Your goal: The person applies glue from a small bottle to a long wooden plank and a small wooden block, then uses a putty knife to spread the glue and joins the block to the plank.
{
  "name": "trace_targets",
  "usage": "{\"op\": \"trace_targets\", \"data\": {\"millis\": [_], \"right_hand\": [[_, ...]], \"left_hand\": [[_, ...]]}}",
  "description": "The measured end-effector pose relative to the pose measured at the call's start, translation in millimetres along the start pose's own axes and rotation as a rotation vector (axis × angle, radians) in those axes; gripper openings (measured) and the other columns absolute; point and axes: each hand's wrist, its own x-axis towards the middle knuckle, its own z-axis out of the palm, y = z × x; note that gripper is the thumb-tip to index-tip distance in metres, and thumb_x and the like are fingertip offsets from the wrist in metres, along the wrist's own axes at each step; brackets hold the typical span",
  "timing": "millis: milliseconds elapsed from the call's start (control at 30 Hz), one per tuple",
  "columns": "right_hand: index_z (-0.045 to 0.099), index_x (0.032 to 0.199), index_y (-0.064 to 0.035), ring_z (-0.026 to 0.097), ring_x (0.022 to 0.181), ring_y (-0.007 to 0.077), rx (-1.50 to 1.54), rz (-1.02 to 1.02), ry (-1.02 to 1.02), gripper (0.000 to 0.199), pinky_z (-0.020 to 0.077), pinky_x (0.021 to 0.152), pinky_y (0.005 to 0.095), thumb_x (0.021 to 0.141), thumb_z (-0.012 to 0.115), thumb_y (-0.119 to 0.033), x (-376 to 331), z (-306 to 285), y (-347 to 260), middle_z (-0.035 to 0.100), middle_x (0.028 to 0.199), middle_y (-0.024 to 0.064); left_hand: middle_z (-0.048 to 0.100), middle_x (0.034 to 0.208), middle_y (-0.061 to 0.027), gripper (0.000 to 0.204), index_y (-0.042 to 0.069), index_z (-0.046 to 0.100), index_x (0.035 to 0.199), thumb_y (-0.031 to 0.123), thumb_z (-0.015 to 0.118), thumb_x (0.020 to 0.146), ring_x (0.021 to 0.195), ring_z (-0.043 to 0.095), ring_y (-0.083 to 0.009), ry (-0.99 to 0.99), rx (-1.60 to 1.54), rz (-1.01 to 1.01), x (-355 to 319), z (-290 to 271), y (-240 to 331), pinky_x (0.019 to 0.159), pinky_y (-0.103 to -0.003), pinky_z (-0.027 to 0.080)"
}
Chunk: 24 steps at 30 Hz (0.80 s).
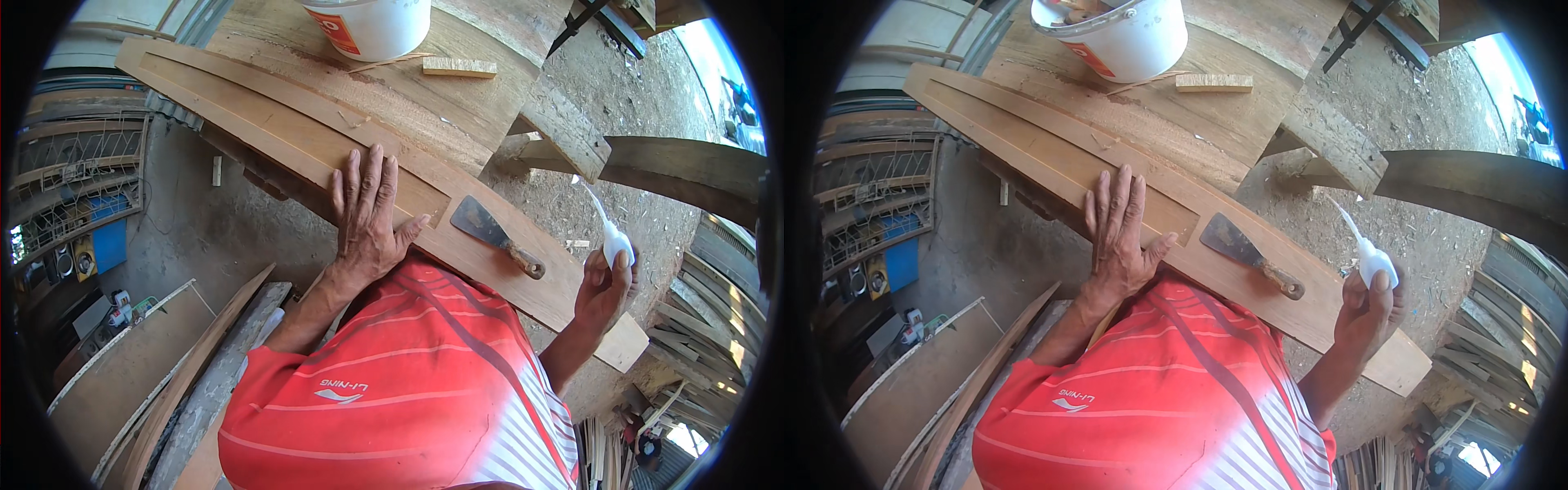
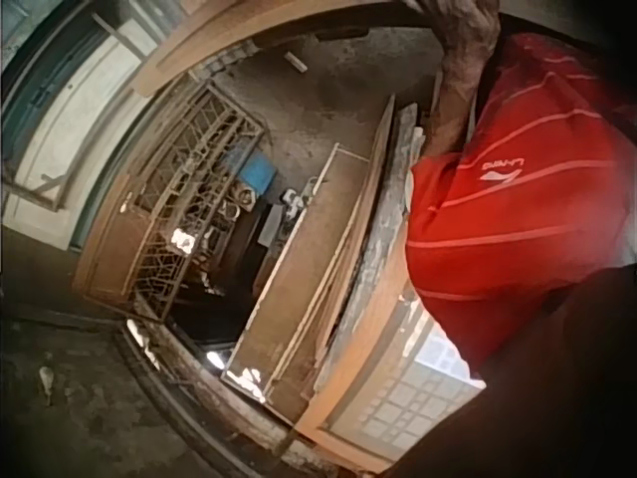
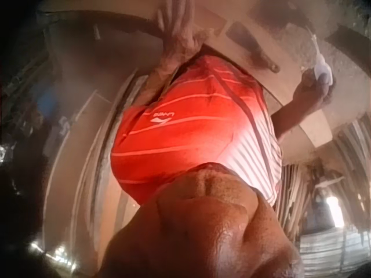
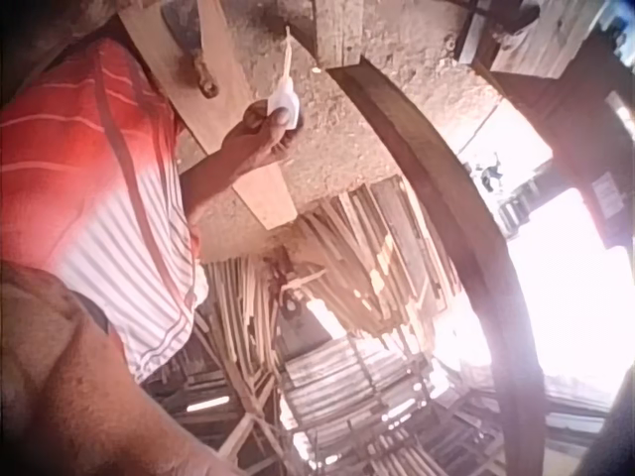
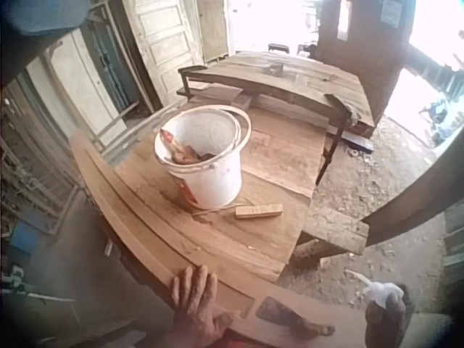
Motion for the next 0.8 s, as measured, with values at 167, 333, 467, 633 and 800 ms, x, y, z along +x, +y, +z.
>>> {"op": "trace_targets", "data": {"millis": [167,333,467,633,800], "right_hand": [[0.068,0.119,0.0034,0.046,0.056,0.0061,0.002,0.0,0.027,0.029,0.0318,0.049,0.0221,0.101,0.069,-0.02,0.1,1.0,3.6,0.06,0.071,0.0029],[0.067,0.12,0.0035,0.046,0.057,0.0062,0.018,0.009,0.023,0.028,0.0329,0.05,0.0221,0.101,0.069,-0.018,0.6,-0.3,4.6,0.059,0.071,0.0022],[0.067,0.121,0.0035,0.046,0.056,0.0061,0.009,0.013,0.019,0.028,0.0331,0.05,0.022,0.101,0.068,-0.017,-0.3,-0.2,4.2,0.058,0.071,0.0018],[0.067,0.121,0.0034,0.046,0.055,0.006,0.02,0.004,0.0,0.028,0.0333,0.049,0.0221,0.101,0.069,-0.016,-1.5,-1.5,4.7,0.06,0.073,0.0023],[0.067,0.123,0.0032,0.047,0.056,0.0061,0.056,0.003,-0.012,0.029,0.0339,0.049,0.0225,0.101,0.07,-0.016,-3.2,-1.1,6.9,0.063,0.076,0.0034]], "left_hand": [[0.029,0.171,-0.0243,0.089,-0.005,0.034,0.162,0.055,0.06,0.101,0.158,0.02,-0.0513,0.0,-0.011,-0.059,2.6,2.7,10.0,0.123,-0.069,0.015],[0.029,0.17,-0.0237,0.086,-0.005,0.034,0.161,0.05,0.061,0.1,0.157,0.023,-0.0499,0.002,0.004,-0.066,4.5,2.0,13.6,0.123,-0.066,0.016],[0.029,0.17,-0.0237,0.087,-0.005,0.032,0.162,0.048,0.061,0.099,0.156,0.025,-0.0481,0.012,0.004,-0.066,3.8,4.2,13.1,0.124,-0.064,0.016],[0.029,0.17,-0.0241,0.087,-0.006,0.032,0.162,0.047,0.061,0.099,0.156,0.025,-0.0476,0.007,0.03,-0.058,6.1,2.3,14.4,0.124,-0.064,0.016],[0.03,0.169,-0.0253,0.086,-0.006,0.033,0.161,0.046,0.063,0.098,0.155,0.027,-0.0479,0.026,0.021,-0.03,8.1,3.3,13.3,0.124,-0.062,0.018]]}}
